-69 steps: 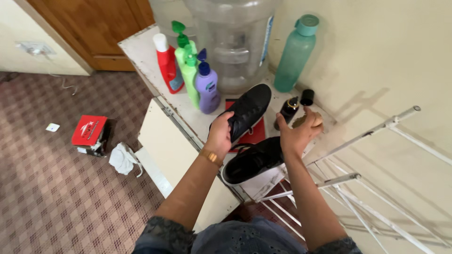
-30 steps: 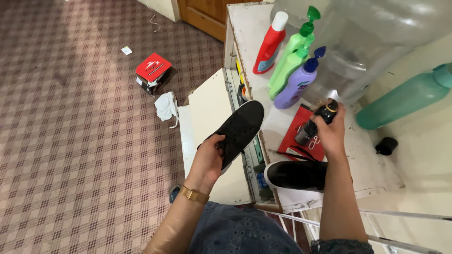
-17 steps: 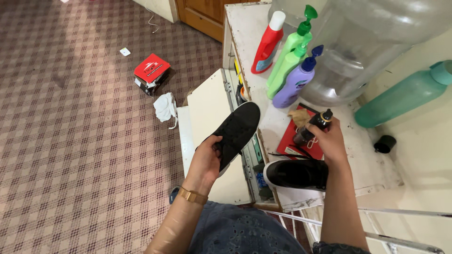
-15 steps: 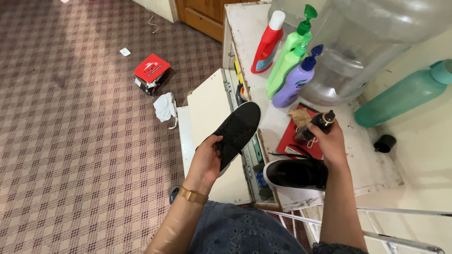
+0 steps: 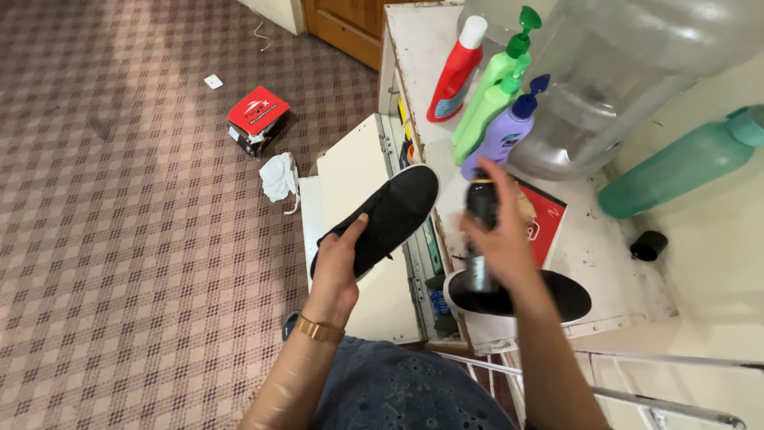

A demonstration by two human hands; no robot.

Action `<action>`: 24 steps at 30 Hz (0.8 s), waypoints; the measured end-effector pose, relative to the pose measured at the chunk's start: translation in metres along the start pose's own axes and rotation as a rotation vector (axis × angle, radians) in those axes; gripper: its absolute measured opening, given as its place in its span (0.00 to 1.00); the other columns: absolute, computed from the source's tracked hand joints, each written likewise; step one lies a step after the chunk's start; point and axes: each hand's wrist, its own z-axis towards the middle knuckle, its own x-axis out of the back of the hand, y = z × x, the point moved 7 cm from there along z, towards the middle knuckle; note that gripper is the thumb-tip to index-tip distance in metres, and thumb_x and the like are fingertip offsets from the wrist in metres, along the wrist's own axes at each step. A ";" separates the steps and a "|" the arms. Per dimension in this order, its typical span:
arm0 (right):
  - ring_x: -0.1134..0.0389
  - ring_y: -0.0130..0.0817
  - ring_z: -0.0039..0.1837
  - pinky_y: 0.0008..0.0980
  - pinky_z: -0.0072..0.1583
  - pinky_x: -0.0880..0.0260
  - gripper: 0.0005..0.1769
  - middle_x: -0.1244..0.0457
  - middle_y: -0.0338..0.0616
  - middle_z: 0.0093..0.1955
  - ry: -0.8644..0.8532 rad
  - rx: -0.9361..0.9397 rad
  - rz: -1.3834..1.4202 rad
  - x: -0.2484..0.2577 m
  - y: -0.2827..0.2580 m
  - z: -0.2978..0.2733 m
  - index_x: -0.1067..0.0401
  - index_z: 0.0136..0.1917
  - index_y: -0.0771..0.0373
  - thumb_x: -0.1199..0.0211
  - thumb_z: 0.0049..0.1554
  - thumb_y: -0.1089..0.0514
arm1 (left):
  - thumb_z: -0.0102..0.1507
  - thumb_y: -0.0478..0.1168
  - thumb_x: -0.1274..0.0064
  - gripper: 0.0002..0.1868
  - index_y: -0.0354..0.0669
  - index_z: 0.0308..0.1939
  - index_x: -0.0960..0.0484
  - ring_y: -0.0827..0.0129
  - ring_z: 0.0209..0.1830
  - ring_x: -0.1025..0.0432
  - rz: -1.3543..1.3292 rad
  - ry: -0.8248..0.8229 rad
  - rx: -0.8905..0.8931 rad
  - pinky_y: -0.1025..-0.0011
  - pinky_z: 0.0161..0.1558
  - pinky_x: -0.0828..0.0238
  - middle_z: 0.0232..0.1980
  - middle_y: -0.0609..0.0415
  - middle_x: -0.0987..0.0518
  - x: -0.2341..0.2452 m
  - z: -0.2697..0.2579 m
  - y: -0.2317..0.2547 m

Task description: The person cleans a pair of black sneakers with white soles. They apply a white cleaning foam from a spray bottle onto the shoes and wipe the surfaces with a cloth. The person handles the shoes one at a time, rotating them to clean different areas, including the upper and the sole.

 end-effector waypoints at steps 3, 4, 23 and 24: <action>0.36 0.46 0.64 0.40 0.64 0.37 0.46 0.41 0.54 0.66 -0.151 0.328 -0.123 -0.042 -0.031 -0.004 0.45 0.76 0.56 0.33 0.47 0.68 | 0.63 0.41 0.41 0.12 0.33 0.41 0.17 0.74 0.35 0.26 -0.005 0.054 -0.096 0.74 0.40 0.29 0.38 0.56 0.17 0.017 0.004 0.006; 0.34 0.44 0.62 0.39 0.63 0.35 0.45 0.39 0.52 0.64 -0.188 0.238 -0.131 -0.051 -0.027 -0.001 0.43 0.75 0.55 0.35 0.46 0.67 | 0.63 0.40 0.42 0.11 0.33 0.39 0.18 0.75 0.33 0.26 -0.006 0.083 -0.126 0.75 0.39 0.29 0.37 0.57 0.18 0.025 0.004 0.009; 0.29 0.40 0.46 0.37 0.48 0.29 0.40 0.34 0.47 0.52 -0.638 0.169 -0.271 -0.132 -0.087 0.039 0.42 0.69 0.48 0.37 0.45 0.66 | 0.63 0.40 0.44 0.10 0.35 0.38 0.22 0.79 0.33 0.29 0.020 0.239 -0.253 0.77 0.38 0.30 0.35 0.59 0.21 0.096 -0.023 0.039; 0.29 0.39 0.47 0.37 0.49 0.29 0.40 0.35 0.47 0.52 -0.645 0.264 -0.256 -0.133 -0.094 0.039 0.42 0.69 0.49 0.37 0.45 0.66 | 0.64 0.40 0.43 0.10 0.34 0.39 0.21 0.78 0.33 0.30 0.025 0.233 -0.258 0.77 0.38 0.30 0.35 0.58 0.21 0.097 -0.023 0.040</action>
